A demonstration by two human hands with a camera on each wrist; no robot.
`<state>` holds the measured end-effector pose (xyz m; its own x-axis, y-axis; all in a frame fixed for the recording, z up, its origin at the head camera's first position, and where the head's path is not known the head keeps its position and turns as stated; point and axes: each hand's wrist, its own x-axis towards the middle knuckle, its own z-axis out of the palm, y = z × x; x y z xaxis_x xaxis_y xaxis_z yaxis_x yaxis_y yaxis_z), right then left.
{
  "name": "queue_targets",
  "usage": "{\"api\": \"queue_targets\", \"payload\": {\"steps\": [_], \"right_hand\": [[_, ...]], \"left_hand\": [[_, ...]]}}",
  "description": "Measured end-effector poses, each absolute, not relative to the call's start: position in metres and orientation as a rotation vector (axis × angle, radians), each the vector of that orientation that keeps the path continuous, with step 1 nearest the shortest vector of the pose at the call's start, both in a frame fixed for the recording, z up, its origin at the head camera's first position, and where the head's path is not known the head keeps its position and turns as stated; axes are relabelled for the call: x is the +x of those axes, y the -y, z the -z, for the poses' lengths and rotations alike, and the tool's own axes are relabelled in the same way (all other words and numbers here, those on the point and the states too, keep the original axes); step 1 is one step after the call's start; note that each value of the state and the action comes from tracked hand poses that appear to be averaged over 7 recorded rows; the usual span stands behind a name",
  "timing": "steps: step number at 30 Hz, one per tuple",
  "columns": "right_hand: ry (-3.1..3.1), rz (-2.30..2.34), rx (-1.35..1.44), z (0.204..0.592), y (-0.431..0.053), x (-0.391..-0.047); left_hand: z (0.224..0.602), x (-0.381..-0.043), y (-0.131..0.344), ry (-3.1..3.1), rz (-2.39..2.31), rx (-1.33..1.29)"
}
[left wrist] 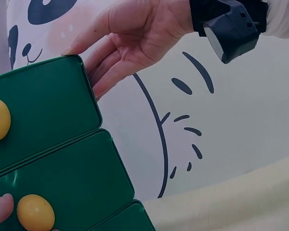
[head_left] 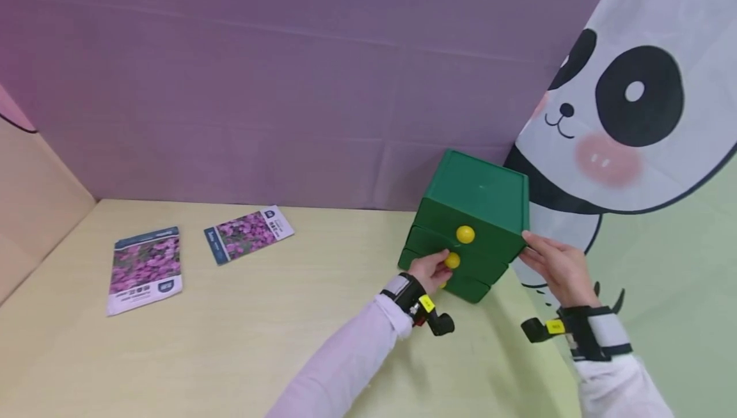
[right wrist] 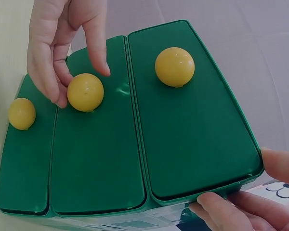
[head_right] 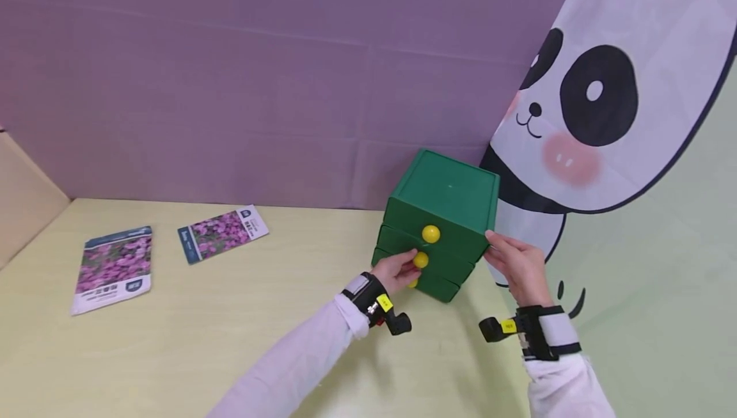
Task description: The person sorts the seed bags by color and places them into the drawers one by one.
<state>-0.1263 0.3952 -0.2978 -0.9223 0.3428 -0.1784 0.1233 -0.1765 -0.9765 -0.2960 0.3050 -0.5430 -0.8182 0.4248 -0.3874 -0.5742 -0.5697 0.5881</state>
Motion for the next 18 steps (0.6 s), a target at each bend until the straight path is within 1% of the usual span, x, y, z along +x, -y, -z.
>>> {"api": "queue_targets", "payload": {"steps": [1,4,7,8,11,14,18], "right_hand": [[1.919,-2.231,-0.553,0.298,-0.395,-0.127],[1.934,-2.213,-0.577,0.297,-0.394,-0.128],[1.966,-2.187,-0.601,0.296,-0.393,-0.128],[1.980,-2.178,-0.610,0.296,-0.393,-0.129],[2.015,-2.155,-0.627,0.296,-0.393,-0.129],[2.022,-2.145,-0.633,0.296,-0.392,-0.130],[2.022,-2.135,-0.633,0.296,-0.393,-0.130]], "left_hand": [[0.529,-0.288,-0.299,-0.994,-2.356,-0.277],[0.518,-0.280,-0.294,-0.993,-2.375,-0.243],[0.468,-0.253,-0.266,-0.955,-2.368,-0.281],[0.466,-0.252,-0.264,-0.926,-2.360,-0.294],[0.418,-0.225,-0.237,-0.912,-2.356,-0.366],[0.402,-0.214,-0.228,-0.936,-2.375,-0.381],[0.400,-0.211,-0.227,-0.963,-2.380,-0.374]]}}
